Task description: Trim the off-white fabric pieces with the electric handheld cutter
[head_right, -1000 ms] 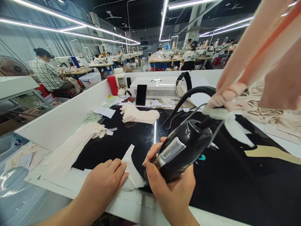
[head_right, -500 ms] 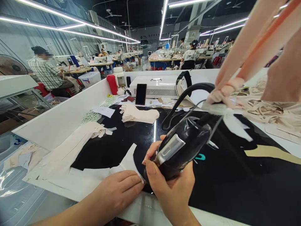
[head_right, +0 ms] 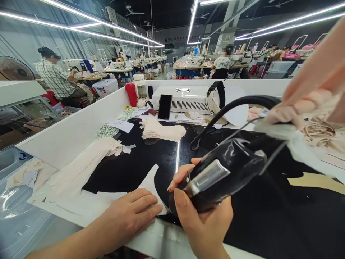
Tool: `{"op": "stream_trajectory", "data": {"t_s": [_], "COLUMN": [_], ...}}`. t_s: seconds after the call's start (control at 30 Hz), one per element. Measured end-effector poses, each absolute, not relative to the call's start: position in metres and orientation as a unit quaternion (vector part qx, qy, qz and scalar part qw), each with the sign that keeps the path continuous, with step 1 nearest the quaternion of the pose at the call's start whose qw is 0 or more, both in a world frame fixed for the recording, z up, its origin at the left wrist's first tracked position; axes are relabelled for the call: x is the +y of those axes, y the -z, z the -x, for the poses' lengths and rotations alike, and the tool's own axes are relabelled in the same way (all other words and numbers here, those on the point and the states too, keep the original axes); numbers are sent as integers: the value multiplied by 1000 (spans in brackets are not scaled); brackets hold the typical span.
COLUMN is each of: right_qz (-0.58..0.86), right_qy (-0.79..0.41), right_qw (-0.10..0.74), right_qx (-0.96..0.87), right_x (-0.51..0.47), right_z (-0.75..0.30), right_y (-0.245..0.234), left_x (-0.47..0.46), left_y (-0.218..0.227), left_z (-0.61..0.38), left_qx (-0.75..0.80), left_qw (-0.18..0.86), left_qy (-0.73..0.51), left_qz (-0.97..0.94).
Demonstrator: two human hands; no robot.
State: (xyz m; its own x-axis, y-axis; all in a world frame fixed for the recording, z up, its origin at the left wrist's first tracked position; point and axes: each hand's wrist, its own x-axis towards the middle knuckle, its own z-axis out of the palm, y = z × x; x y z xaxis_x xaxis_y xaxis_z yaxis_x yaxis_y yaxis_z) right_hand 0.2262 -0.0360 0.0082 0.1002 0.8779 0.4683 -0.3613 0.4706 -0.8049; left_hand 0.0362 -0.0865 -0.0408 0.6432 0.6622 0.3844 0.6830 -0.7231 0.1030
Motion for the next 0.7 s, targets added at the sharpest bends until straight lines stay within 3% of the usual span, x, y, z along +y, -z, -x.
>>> {"op": "stream_trajectory", "data": {"t_s": [0.7], "right_qz": [274], "right_qy": [-439], "right_qw": [726], "right_qx": [-452], "right_x": [-24], "right_z": [-211], "right_y": [-27], "left_x": [-88], "left_y": [43], "left_z": [-39], "left_qx": [-385], "left_qw": [31], "left_qy": [210], "left_qz": [898]}}
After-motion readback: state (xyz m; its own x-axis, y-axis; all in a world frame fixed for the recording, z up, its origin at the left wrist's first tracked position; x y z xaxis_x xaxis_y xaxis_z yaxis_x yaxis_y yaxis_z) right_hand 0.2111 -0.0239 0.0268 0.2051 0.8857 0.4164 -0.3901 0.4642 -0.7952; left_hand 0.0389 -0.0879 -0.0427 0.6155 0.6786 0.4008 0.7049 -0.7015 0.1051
